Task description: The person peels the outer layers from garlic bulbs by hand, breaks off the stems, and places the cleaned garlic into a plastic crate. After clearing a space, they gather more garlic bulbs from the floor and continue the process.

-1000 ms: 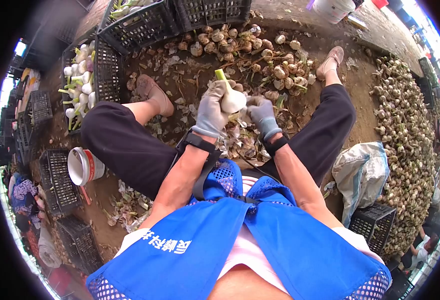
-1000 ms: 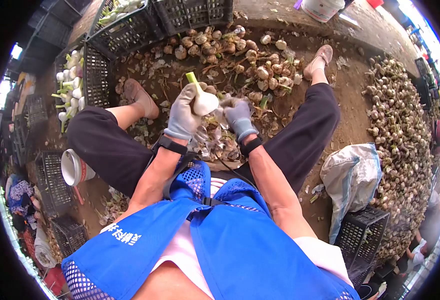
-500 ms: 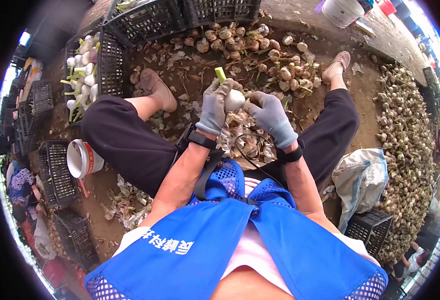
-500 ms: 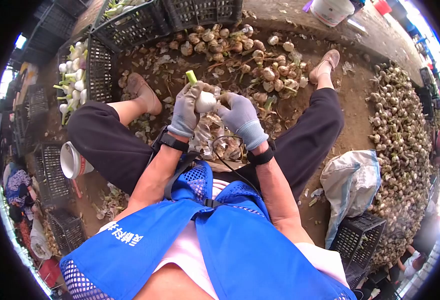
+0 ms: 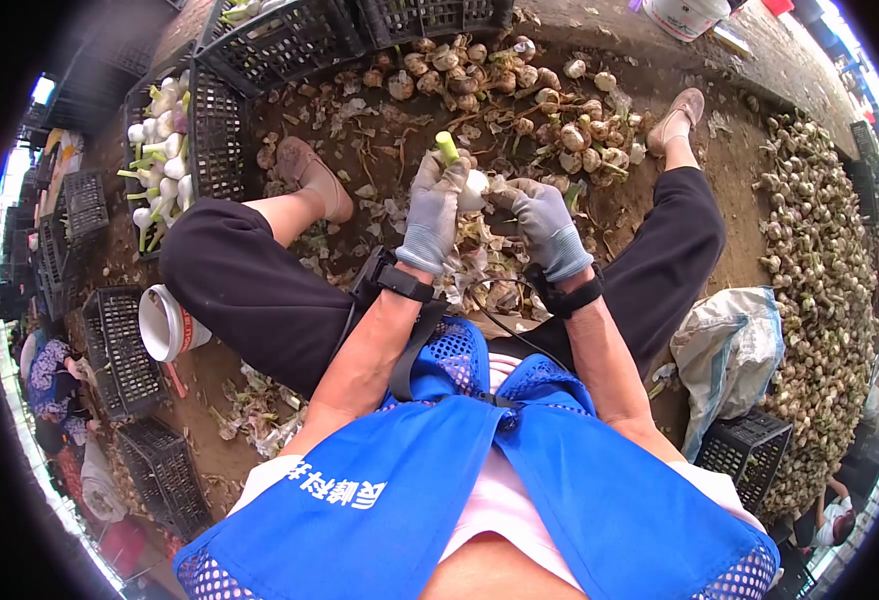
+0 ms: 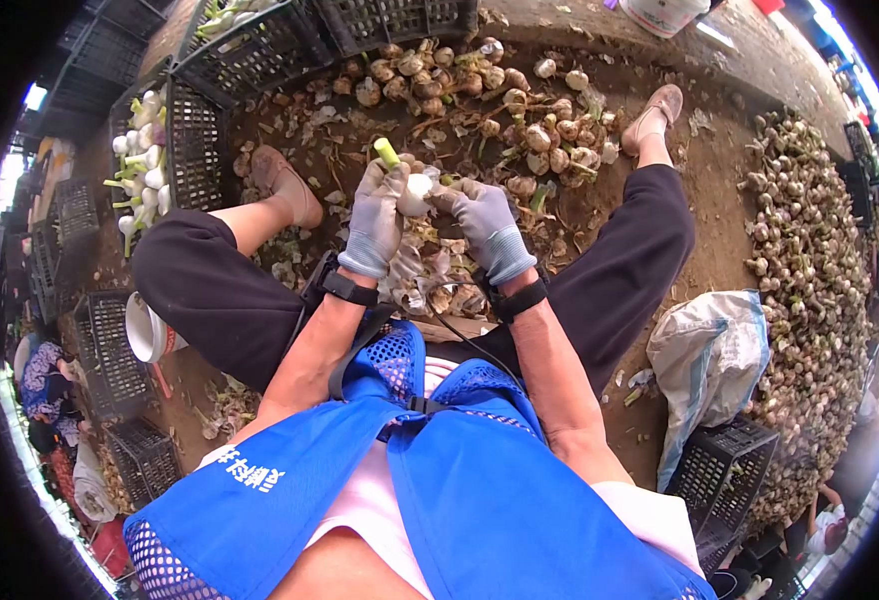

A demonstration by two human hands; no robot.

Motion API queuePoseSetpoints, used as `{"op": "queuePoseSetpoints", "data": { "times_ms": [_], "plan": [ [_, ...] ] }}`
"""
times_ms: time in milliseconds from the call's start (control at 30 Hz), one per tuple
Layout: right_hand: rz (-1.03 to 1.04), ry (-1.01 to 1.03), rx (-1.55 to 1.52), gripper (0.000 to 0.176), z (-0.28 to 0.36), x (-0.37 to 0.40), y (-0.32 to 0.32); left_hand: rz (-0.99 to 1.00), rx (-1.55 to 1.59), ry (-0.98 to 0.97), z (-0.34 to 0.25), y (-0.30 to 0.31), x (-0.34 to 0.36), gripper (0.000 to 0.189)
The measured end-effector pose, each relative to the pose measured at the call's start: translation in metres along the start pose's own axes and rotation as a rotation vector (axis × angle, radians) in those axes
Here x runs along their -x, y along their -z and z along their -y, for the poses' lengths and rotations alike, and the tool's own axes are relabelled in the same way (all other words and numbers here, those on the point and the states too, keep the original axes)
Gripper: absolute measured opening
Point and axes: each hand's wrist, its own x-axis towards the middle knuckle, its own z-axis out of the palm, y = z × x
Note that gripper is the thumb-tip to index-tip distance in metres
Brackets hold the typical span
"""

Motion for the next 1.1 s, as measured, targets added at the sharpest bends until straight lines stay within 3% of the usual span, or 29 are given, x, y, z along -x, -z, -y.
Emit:
{"op": "queuePoseSetpoints", "data": {
  "times_ms": [133,200,267,333,400,433,467,500,533,600,667,700,733,800,867,933,1067,1100],
  "plan": [
    [0.033,-0.002,-0.101,0.025,0.002,0.002,-0.001,-0.114,0.190,0.060,-0.005,-0.007,0.002,0.016],
    [0.029,0.003,-0.124,0.024,0.004,0.003,-0.004,-0.119,0.102,0.015,-0.009,-0.009,0.003,0.016],
    [-0.010,0.100,0.177,0.025,-0.004,-0.001,-0.004,-0.125,0.017,-0.032,-0.010,-0.011,0.003,0.016],
    [-0.126,0.346,0.668,0.023,-0.018,-0.014,-0.003,-0.016,-0.269,-0.197,-0.008,-0.014,0.006,0.016],
    [-0.224,0.289,0.746,0.016,-0.026,-0.019,-0.002,0.030,-0.358,-0.288,-0.006,-0.013,0.007,0.015],
    [-0.226,0.288,0.747,0.016,-0.028,-0.018,-0.001,0.055,-0.319,-0.244,-0.008,-0.010,0.006,0.013],
    [-0.163,0.148,0.391,0.013,-0.029,-0.017,0.000,0.079,-0.280,-0.202,-0.010,-0.008,0.007,0.012],
    [-0.096,0.011,0.035,0.012,-0.031,-0.017,0.001,0.032,-0.051,-0.073,-0.011,-0.007,0.007,0.012],
    [-0.097,0.020,0.036,0.012,-0.062,-0.034,0.011,-0.011,0.177,0.054,-0.014,-0.006,0.007,0.014],
    [0.098,0.476,1.647,0.014,-0.140,-0.083,0.041,0.035,0.495,0.109,-0.022,-0.005,0.005,0.016],
    [0.180,-0.090,1.195,0.020,-0.143,-0.067,0.028,0.093,0.684,0.147,-0.026,0.002,0.000,0.028],
    [0.321,-0.151,1.225,0.028,-0.092,-0.037,0.002,0.087,0.757,0.183,-0.029,0.004,0.000,0.030],
    [0.285,0.070,1.441,0.035,-0.092,-0.037,-0.005,0.080,0.833,0.215,-0.031,0.007,0.000,0.033],
    [0.088,0.144,1.374,0.040,-0.077,-0.036,0.003,0.037,0.845,0.238,-0.030,0.015,0.001,0.035],
    [0.058,0.400,0.790,0.038,-0.057,-0.040,0.017,-0.005,0.858,0.284,-0.024,0.021,0.000,0.037],
    [0.066,0.060,0.068,0.035,-0.010,-0.015,0.001,0.017,0.653,0.324,-0.020,0.020,-0.003,0.041],
    [-0.015,0.139,0.131,0.028,-0.028,-0.022,-0.006,-0.108,0.641,0.318,-0.026,0.010,0.000,0.044],
    [-0.041,0.034,0.132,0.027,-0.031,-0.020,-0.006,-0.113,0.642,0.317,-0.025,0.011,0.000,0.044]
  ]
}}
